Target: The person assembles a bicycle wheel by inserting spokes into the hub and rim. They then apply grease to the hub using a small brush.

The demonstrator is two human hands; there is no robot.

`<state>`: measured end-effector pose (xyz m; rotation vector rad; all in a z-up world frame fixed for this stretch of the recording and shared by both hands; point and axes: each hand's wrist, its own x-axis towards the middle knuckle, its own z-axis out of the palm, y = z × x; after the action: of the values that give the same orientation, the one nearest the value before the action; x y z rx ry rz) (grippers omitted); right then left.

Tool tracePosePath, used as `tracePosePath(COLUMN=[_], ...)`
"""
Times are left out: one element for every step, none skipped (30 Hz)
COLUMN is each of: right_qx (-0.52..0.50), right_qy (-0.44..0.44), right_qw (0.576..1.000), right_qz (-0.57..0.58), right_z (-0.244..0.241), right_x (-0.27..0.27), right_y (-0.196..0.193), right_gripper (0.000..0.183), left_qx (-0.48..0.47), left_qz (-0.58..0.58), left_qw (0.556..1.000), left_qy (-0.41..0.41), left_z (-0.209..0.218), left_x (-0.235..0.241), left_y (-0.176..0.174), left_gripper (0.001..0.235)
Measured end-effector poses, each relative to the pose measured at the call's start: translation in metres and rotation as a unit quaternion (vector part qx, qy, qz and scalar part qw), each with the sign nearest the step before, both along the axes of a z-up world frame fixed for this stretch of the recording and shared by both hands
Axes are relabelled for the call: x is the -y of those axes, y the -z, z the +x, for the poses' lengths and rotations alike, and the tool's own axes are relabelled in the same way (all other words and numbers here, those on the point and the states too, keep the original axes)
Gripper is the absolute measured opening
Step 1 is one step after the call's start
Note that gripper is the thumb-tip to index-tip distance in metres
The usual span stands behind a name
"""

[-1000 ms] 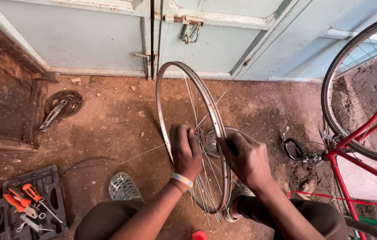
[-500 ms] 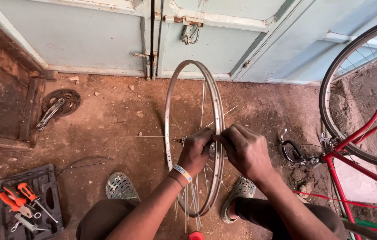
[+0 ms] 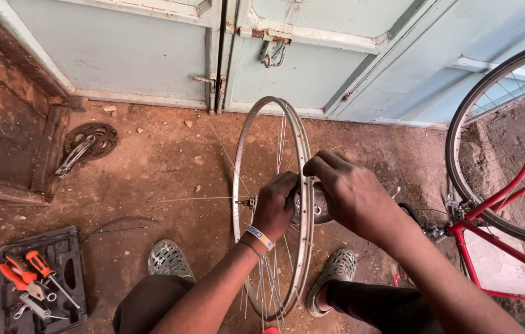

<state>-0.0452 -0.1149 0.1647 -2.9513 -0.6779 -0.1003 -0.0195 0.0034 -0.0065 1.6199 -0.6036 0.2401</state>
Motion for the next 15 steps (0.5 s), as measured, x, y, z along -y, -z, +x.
tracePosePath(right_qx=[-0.001,0.005,0.011,0.011,0.002,-0.006,-0.007,-0.026,-0.044,-0.044,-0.041,-0.038,-0.037,-0.02,-0.003], right_qy=[-0.001,0.007,0.015,0.014,0.023,0.031,0.028,0.012,-0.004,-0.006,0.003,0.012,0.012,0.01,0.005], right_qw=[1.0,1.0,1.0,1.0,1.0,0.999,0.999,0.999,0.999,0.999,0.999,0.999,0.999,1.0,0.998], right_qz=[-0.001,0.006,0.013,0.011,-0.013,-0.038,-0.037,-0.02,-0.005,-0.005,0.008,0.021,0.019,-0.022,-0.063], right_z=[0.001,0.003,0.004,0.004,0.005,0.006,0.005,0.003,0.002,0.004,0.005,0.006,0.007,0.007,0.009], right_x=[0.001,0.002,0.004,0.007,0.008,0.01,0.008,0.007,0.007,0.005,0.004,0.003,0.005,0.006,0.006], right_y=[0.001,0.001,0.001,0.005,0.01,0.014,0.012,0.01,0.007,0.004,0.0,-0.004,-0.001,0.002,0.006], right_gripper=[0.011,0.006,0.017,0.017,0.012,0.013,0.013,0.008,0.005,0.005,0.009,0.019,0.019,0.009,0.014], left_qx=[-0.001,0.004,0.01,0.009,0.012,0.015,0.014,0.018,0.023,0.023,0.019,0.016,0.016,0.013,0.009], left_qz=[-0.001,0.006,0.012,0.01,0.019,0.028,0.029,0.032,0.034,0.034,0.033,0.032,0.03,0.028,0.027], left_qw=[1.0,1.0,1.0,1.0,1.0,1.0,0.999,0.999,0.999,0.999,0.999,0.999,0.999,0.999,0.999], left_qy=[-0.001,0.003,0.007,0.007,0.002,-0.002,-0.004,-0.01,-0.015,-0.016,-0.02,-0.024,-0.023,-0.022,-0.023], left_z=[0.001,0.002,0.004,0.001,-0.001,-0.003,-0.003,-0.004,-0.004,-0.002,-0.001,0.0,0.0,-0.001,-0.001], left_x=[-0.001,-0.001,0.0,0.0,-0.002,-0.004,-0.006,-0.008,-0.009,-0.011,-0.012,-0.012,-0.012,-0.012,-0.013], left_y=[0.004,0.008,0.012,0.005,-0.002,-0.008,-0.012,-0.016,-0.021,-0.019,-0.018,-0.016,-0.016,-0.016,-0.015], left_gripper=[0.017,0.018,0.019,0.019,0.019,0.019,0.019,0.016,0.015,0.015,0.015,0.015,0.015,0.017,0.019])
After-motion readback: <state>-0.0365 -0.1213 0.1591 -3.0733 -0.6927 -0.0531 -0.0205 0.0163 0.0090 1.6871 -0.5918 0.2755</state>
